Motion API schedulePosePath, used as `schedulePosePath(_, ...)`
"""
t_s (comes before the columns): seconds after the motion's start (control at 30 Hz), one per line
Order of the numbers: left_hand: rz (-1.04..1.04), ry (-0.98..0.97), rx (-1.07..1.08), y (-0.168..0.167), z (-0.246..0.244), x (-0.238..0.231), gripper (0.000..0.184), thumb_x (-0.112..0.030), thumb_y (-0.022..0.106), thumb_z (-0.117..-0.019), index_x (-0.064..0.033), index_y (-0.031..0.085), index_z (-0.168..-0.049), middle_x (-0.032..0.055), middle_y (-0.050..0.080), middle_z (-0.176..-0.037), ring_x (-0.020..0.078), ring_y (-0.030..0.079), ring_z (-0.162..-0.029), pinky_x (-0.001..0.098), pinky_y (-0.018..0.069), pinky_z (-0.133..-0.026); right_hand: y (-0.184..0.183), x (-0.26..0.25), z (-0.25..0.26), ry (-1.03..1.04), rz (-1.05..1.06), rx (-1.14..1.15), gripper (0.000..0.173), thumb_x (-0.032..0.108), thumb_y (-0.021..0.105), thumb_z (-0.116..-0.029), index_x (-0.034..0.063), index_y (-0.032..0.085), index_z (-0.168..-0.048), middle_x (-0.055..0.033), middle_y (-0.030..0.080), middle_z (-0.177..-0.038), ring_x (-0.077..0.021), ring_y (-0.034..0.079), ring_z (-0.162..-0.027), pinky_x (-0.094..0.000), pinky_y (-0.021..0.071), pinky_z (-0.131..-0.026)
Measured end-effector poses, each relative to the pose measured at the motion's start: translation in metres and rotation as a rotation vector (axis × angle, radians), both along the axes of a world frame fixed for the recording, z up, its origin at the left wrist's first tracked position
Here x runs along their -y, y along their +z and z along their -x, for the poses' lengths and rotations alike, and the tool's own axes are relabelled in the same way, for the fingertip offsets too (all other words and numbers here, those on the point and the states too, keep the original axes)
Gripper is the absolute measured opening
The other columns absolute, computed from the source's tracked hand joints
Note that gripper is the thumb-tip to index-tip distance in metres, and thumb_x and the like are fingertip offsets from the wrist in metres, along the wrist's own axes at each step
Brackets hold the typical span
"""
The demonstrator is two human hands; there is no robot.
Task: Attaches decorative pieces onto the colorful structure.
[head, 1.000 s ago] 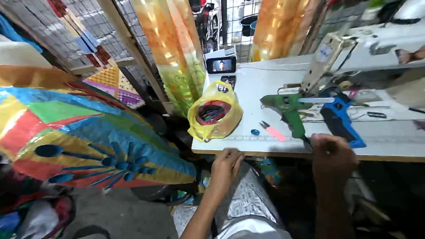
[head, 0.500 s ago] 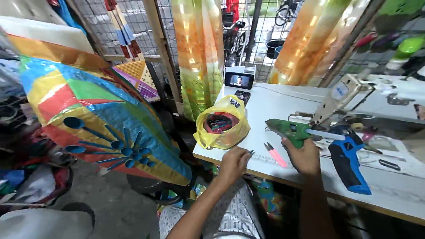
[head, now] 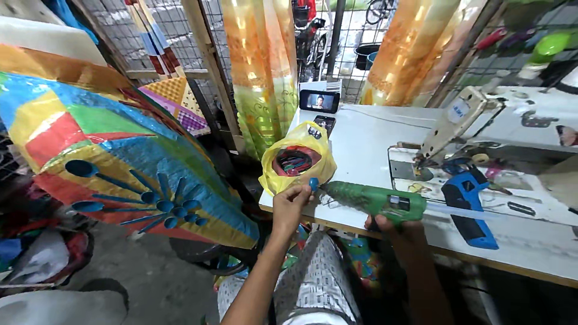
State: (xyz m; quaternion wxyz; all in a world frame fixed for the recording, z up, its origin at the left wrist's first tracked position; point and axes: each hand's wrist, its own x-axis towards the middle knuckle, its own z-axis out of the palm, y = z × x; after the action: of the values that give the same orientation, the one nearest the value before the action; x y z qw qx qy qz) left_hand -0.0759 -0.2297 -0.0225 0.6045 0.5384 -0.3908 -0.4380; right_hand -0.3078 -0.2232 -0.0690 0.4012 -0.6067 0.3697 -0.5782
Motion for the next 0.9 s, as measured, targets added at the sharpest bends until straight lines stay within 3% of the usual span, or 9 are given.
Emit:
schedulePosePath(0.27, -0.003, 0.002, -0.024, -0.002, -0.004, -0.002, 0.009, -0.002, 0.064, -0.0985, 0.0042, 0.071, -0.096, 0.0056, 0.072, -0.083, 0.0089, 0.069, -0.077, 0.0246, 0.0591, -0.078, 0.004, 0.002, -0.006, -0.033, 0.007, -0.08, 0.048, 0.043, 0.065, -0.0953, -0.0017, 0.058, -0.111, 0.0087, 0.068, -0.083, 0.0001, 0.067, -0.074, -0.0204, 0.0588, -0.07)
schedulePosePath(0.43, -0.016, 0.006, -0.043, 0.0, -0.005, -0.002, 0.01, -0.002, 0.064, -0.099, 0.0047, 0.071, -0.097, 0.0055, 0.072, -0.084, 0.0092, 0.07, -0.077, 0.0249, 0.0594, -0.079, 0.006, 0.001, -0.007, -0.055, 0.0, -0.092, 0.049, 0.045, 0.067, -0.0936, -0.0005, 0.059, -0.11, 0.0096, 0.068, -0.082, 0.002, 0.065, -0.072, -0.0179, 0.0566, -0.067)
schedulePosePath(0.6, -0.025, -0.023, -0.099, 0.001, -0.005, -0.003, 0.01, -0.001, 0.061, -0.1, 0.0041, 0.069, -0.097, 0.0047, 0.072, -0.083, 0.0086, 0.069, -0.076, 0.024, 0.0594, -0.077, 0.007, -0.002, -0.004, -0.105, 0.023, -0.174, 0.055, 0.047, 0.065, -0.0934, -0.0058, 0.061, -0.108, 0.0061, 0.068, -0.083, 0.0034, 0.065, -0.074, -0.0181, 0.0575, -0.072)
schedulePosePath(0.67, -0.044, -0.058, -0.152, 0.003, -0.005, -0.004, 0.012, -0.001, 0.059, -0.1012, 0.0036, 0.068, -0.095, 0.0038, 0.071, -0.081, 0.0085, 0.069, -0.075, 0.0237, 0.0593, -0.076, 0.006, -0.003, 0.001, -0.219, 0.078, -0.323, 0.061, 0.05, 0.066, -0.092, -0.0086, 0.065, -0.108, -0.0014, 0.071, -0.09, 0.0026, 0.067, -0.082, -0.0188, 0.0569, -0.078)
schedulePosePath(0.7, -0.054, -0.08, -0.18, 0.005, -0.006, -0.005, 0.013, -0.001, 0.058, -0.1019, 0.0033, 0.067, -0.095, 0.0036, 0.071, -0.082, 0.0085, 0.069, -0.075, 0.0238, 0.0589, -0.077, 0.007, -0.003, 0.004, -0.307, 0.117, -0.43, 0.061, 0.051, 0.067, -0.0906, -0.0075, 0.068, -0.109, -0.0067, 0.072, -0.094, -0.0025, 0.068, -0.087, -0.023, 0.0567, -0.081)
schedulePosePath(0.77, -0.061, -0.102, -0.216, 0.007, -0.008, -0.007, 0.015, -0.002, 0.057, -0.1027, 0.0024, 0.067, -0.094, 0.0043, 0.071, -0.082, 0.0087, 0.069, -0.075, 0.0236, 0.0585, -0.076, 0.007, 0.005, 0.011, -0.442, 0.141, -0.546, 0.061, 0.045, 0.07, -0.0892, -0.01, 0.068, -0.116, -0.0262, 0.071, -0.104, -0.0354, 0.068, -0.096, -0.0519, 0.0539, -0.086)
schedulePosePath(0.8, -0.056, -0.1, -0.226, 0.007, -0.009, -0.009, 0.015, -0.002, 0.057, -0.1026, 0.0021, 0.068, -0.093, 0.0046, 0.071, -0.081, 0.009, 0.068, -0.074, 0.0236, 0.0584, -0.075, 0.007, 0.011, 0.014, -0.5, 0.131, -0.562, 0.059, 0.041, 0.07, -0.0899, -0.0117, 0.067, -0.118, -0.0313, 0.069, -0.107, -0.0447, 0.066, -0.099, -0.0596, 0.0514, -0.088)
schedulePosePath(0.9, -0.053, -0.067, -0.239, 0.006, -0.013, -0.013, 0.015, -0.002, 0.058, -0.1021, 0.0028, 0.069, -0.094, 0.0053, 0.071, -0.081, 0.0095, 0.068, -0.073, 0.0236, 0.0582, -0.074, 0.004, 0.036, 0.024, -0.634, 0.105, -0.604, 0.058, 0.039, 0.068, -0.0955, -0.0157, 0.065, -0.113, -0.0347, 0.069, -0.102, -0.0498, 0.068, -0.098, -0.0647, 0.0504, -0.089)
